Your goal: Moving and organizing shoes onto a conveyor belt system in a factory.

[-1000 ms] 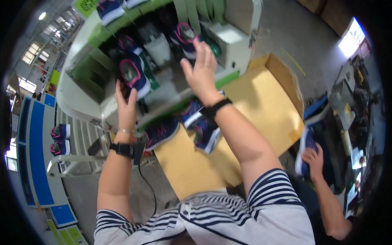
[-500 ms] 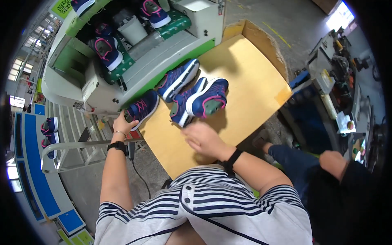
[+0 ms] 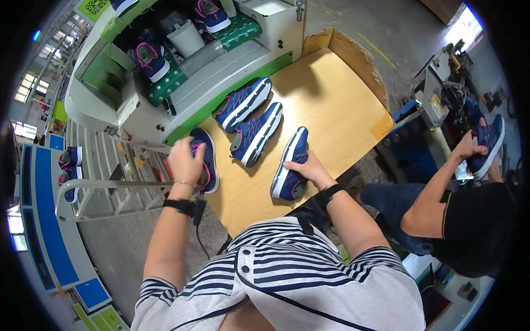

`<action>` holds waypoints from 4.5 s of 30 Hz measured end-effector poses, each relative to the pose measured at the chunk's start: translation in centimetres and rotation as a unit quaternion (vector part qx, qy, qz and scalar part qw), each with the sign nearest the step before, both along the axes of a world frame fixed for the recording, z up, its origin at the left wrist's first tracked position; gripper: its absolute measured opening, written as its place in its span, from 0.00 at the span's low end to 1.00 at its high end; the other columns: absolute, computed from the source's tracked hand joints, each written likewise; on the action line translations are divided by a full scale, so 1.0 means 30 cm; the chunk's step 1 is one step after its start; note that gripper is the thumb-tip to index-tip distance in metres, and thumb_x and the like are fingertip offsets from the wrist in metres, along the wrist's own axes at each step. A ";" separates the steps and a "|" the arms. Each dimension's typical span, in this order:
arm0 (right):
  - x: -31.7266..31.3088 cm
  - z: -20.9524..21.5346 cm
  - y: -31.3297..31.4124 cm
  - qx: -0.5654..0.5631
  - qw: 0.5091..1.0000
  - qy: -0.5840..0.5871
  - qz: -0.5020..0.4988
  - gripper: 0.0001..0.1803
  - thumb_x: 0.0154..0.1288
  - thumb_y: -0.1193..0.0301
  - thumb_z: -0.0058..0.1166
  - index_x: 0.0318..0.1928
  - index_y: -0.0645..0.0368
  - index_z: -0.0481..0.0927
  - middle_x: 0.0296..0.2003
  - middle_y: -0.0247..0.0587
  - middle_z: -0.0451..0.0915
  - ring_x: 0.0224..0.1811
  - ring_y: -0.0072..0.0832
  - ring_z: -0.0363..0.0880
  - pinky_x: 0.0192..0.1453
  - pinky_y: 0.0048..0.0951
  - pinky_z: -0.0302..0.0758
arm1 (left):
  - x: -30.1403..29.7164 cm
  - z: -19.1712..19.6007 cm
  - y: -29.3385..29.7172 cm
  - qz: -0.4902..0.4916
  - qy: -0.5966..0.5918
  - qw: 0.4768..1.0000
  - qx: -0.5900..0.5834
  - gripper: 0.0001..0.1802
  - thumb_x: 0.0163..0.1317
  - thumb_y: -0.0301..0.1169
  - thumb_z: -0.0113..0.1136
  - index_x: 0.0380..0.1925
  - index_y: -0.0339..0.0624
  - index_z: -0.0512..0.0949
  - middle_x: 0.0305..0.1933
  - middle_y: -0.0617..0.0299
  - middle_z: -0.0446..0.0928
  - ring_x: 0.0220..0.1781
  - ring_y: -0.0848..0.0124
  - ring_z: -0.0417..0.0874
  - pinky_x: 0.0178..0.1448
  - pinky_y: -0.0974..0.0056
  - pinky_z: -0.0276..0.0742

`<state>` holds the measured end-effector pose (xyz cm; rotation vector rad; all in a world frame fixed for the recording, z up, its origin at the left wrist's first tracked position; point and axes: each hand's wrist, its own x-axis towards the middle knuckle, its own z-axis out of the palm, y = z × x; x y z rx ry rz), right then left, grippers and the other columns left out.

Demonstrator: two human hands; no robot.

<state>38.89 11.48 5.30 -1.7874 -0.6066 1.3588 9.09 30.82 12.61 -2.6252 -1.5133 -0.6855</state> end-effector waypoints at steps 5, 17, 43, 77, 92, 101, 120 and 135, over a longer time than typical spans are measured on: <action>0.040 -0.021 -0.003 -0.029 0.970 -0.236 -0.042 0.43 0.48 0.50 0.75 0.54 0.66 0.67 0.40 0.56 0.82 0.43 0.38 0.84 0.47 0.38 0.79 | 0.272 -0.172 -0.012 0.023 -0.015 0.939 -0.343 0.40 0.56 0.59 0.64 0.58 0.40 0.74 0.58 0.45 0.78 0.62 0.48 0.76 0.64 0.50 0.73; -0.140 -0.071 -0.022 0.124 0.935 -0.298 -0.149 0.50 0.49 0.71 0.68 0.71 0.62 0.56 0.67 0.59 0.60 0.70 0.48 0.61 0.73 0.41 0.61 | 0.405 -0.363 -0.238 -0.035 -0.300 0.883 -0.359 0.63 0.39 0.41 0.81 0.73 0.38 0.51 0.61 0.45 0.67 0.66 0.50 0.69 0.71 0.55 0.66; -0.089 -0.050 -0.216 0.140 0.941 -0.292 -0.099 0.43 0.58 0.75 0.59 0.72 0.64 0.52 0.67 0.63 0.60 0.71 0.55 0.59 0.76 0.43 0.56 | 0.417 -0.263 0.146 -0.122 -0.291 0.846 -0.430 0.48 0.45 0.39 0.81 0.61 0.37 0.61 0.48 0.54 0.72 0.46 0.63 0.77 0.55 0.60 0.76; 0.111 0.559 1.379 0.413 0.843 -0.336 0.083 0.47 0.59 0.51 0.67 0.69 0.63 0.60 0.63 0.64 0.71 0.65 0.48 0.72 0.67 0.38 0.69 | 0.159 0.332 0.739 0.016 -0.402 0.911 -0.089 0.36 0.59 0.39 0.66 0.61 0.27 0.66 0.60 0.41 0.74 0.63 0.52 0.74 0.66 0.54 0.68; 0.210 0.049 0.266 0.168 0.930 -0.324 0.038 0.45 0.45 0.64 0.76 0.64 0.63 0.70 0.51 0.51 0.82 0.52 0.42 0.81 0.59 0.37 0.76 | -0.073 0.141 -0.038 -0.113 -0.159 0.910 -0.366 0.29 0.64 0.34 0.62 0.64 0.41 0.70 0.71 0.49 0.66 0.73 0.53 0.65 0.76 0.54 0.56; -0.137 0.227 0.183 0.303 0.862 -0.382 0.137 0.53 0.46 0.62 0.74 0.72 0.54 0.59 0.71 0.62 0.53 0.73 0.59 0.54 0.76 0.48 0.56 | -0.056 0.220 -0.211 -0.060 -0.501 0.433 -0.747 0.49 0.51 0.26 0.64 0.74 0.39 0.53 0.65 0.56 0.71 0.65 0.65 0.74 0.71 0.59 0.67; -0.244 -0.076 -0.100 0.076 0.982 -0.119 0.124 0.63 0.48 0.70 0.67 0.75 0.64 0.34 0.69 0.68 0.51 0.72 0.56 0.57 0.74 0.40 0.60 | -0.059 -0.320 -0.415 -0.091 -0.296 0.873 -0.377 0.54 0.47 0.24 0.66 0.74 0.40 0.48 0.69 0.40 0.60 0.71 0.48 0.64 0.74 0.54 0.60; -0.247 -0.025 -0.081 0.082 0.975 -0.157 0.130 0.64 0.45 0.70 0.71 0.75 0.64 0.40 0.68 0.67 0.54 0.71 0.52 0.58 0.74 0.41 0.61 | 0.080 0.348 0.341 0.088 -0.518 0.811 -0.257 0.53 0.44 0.19 0.62 0.74 0.45 0.50 0.63 0.48 0.66 0.60 0.56 0.72 0.63 0.59 0.73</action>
